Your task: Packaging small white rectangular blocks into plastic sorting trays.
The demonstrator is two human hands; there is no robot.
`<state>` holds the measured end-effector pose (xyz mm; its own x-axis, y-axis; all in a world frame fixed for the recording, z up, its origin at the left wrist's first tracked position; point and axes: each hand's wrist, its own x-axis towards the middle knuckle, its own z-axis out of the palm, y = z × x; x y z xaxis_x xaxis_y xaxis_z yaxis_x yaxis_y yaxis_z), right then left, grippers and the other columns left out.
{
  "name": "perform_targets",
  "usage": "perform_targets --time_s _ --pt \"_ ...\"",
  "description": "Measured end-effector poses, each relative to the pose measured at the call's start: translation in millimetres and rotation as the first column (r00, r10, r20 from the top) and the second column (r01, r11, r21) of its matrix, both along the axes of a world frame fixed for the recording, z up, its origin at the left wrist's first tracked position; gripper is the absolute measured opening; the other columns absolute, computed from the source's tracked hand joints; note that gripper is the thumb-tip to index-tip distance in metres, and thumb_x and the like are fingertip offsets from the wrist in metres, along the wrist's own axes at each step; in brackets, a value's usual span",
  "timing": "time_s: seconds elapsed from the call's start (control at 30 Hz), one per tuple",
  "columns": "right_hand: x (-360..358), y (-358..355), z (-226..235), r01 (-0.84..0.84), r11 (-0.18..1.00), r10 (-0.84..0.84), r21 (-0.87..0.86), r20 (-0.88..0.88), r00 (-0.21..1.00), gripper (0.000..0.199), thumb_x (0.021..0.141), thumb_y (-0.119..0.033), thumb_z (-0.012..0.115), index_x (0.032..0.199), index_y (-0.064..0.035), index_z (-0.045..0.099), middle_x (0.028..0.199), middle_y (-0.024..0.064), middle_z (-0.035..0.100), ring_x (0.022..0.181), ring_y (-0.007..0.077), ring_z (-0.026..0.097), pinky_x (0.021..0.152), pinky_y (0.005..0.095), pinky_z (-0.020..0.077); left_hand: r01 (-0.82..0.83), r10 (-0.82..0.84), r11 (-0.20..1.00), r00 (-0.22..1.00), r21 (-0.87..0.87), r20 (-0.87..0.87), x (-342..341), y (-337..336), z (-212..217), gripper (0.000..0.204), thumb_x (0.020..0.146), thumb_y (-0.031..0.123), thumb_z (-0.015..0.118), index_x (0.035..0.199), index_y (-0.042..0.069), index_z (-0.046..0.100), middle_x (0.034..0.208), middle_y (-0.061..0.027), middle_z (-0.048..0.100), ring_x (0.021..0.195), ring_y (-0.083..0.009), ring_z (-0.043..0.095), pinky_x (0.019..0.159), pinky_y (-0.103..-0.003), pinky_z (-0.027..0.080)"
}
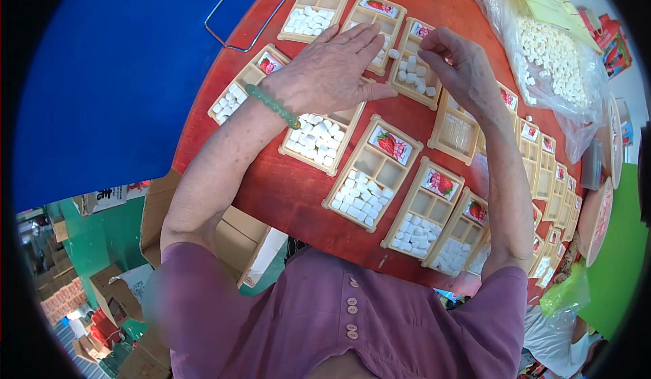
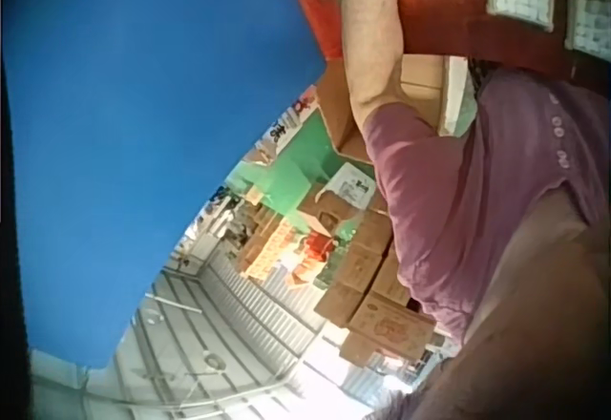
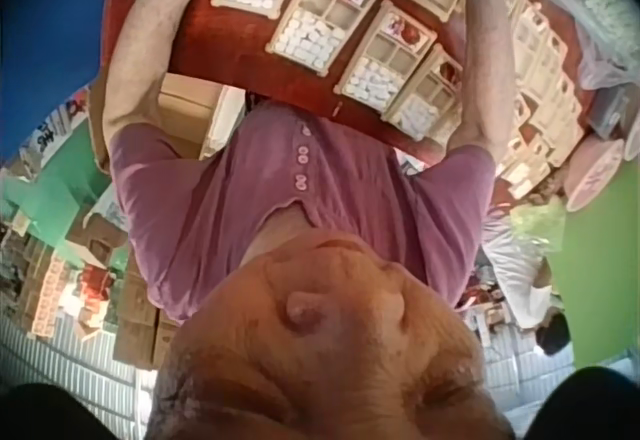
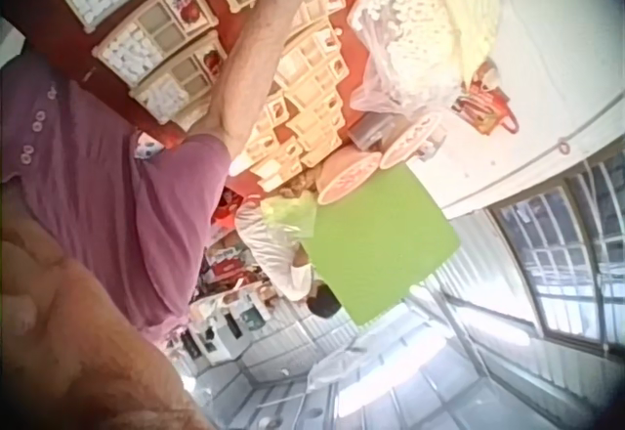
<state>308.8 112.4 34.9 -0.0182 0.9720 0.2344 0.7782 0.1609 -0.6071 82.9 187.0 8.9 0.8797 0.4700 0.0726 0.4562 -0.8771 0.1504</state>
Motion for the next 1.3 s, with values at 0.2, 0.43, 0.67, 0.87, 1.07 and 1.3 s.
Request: perform_targets --time_s 0.2,0.43,0.67,0.87,1.07,1.3 --pt "0 -4 -3 -0.028 0.996 0.04 -0.082 0.152 0.988 0.012 0.089 -0.009 0.063 0.095 0.0021 0.063 0.081 0.0122 0.068 0.07 0.0211 0.066 0.065 0.0346 0.0512 -0.021 0.018 0.999 0.998 -0.035 -0.064 3 -3 3 0.093 0.092 0.071 0.037 0.151 0.0 0.027 0.158 -0.0188 0.024 0.148 -0.03 0.018 0.122 -0.044 0.013" --pt "0 -8 -4 -0.046 0.998 0.056 -0.043 0.266 0.962 0.016 0.087 -0.01 0.066 0.099 0.0008 0.066 0.086 0.0137 0.068 0.076 0.0302 0.067 0.07 0.0372 0.0517 -0.032 0.031 0.999 0.994 -0.007 -0.108 2 -3 0 0.1 0.087 0.076 0.041 0.152 0.002 0.025 0.16 -0.0182 0.019 0.149 -0.0301 0.016 0.122 -0.045 0.01" --pt "-9 -7 -15 -0.02 1.0 0.011 0.022 0.35 0.937 0.017 0.086 -0.012 0.066 0.099 -0.0018 0.068 0.099 0.0149 0.067 0.085 0.0336 0.066 0.075 0.0424 0.0511 -0.007 0.005 1.0 0.995 -0.014 -0.103 5 0 5 0.106 0.082 0.078 0.049 0.152 0.004 0.025 0.159 -0.0186 0.02 0.149 -0.03 0.016 0.122 -0.045 0.01" --pt "-2 -17 -8 0.07 0.996 -0.083 0.048 0.392 0.916 0.019 0.086 -0.012 0.065 0.101 -0.0011 0.068 0.104 0.0154 0.066 0.091 0.0342 0.066 0.08 0.0423 0.0509 0.016 -0.012 0.999 0.997 -0.051 0.076 -3 4 6 0.108 0.078 0.074 0.06 0.152 0.003 0.025 0.158 -0.02 0.023 0.148 -0.0311 0.019 0.122 -0.047 0.013" --pt "-21 -7 -8 -0.074 0.99 0.035 0.119 0.303 0.952 0.022 0.091 -0.015 0.062 0.108 -0.0013 0.067 0.107 0.0156 0.066 0.093 0.034 0.065 0.084 0.0424 0.0505 -0.046 0.056 0.997 0.985 -0.065 0.161 -23 -10 15 0.107 0.079 0.072 0.061 0.152 0.001 0.025 0.157 -0.0209 0.025 0.148 -0.0316 0.021 0.121 -0.049 0.016" --pt "-30 -3 -21 -0.022 0.99 -0.039 0.138 0.419 0.907 0.019 0.093 -0.018 0.061 0.104 -0.0036 0.068 0.107 0.0107 0.065 0.104 0.0305 0.061 0.09 0.0462 0.0436 -0.147 0.146 0.989 0.984 -0.005 0.105 -19 -34 6 0.096 0.088 0.067 0.053 0.148 -0.004 0.03 0.155 -0.0214 0.029 0.147 -0.0306 0.022 0.121 -0.049 0.014"
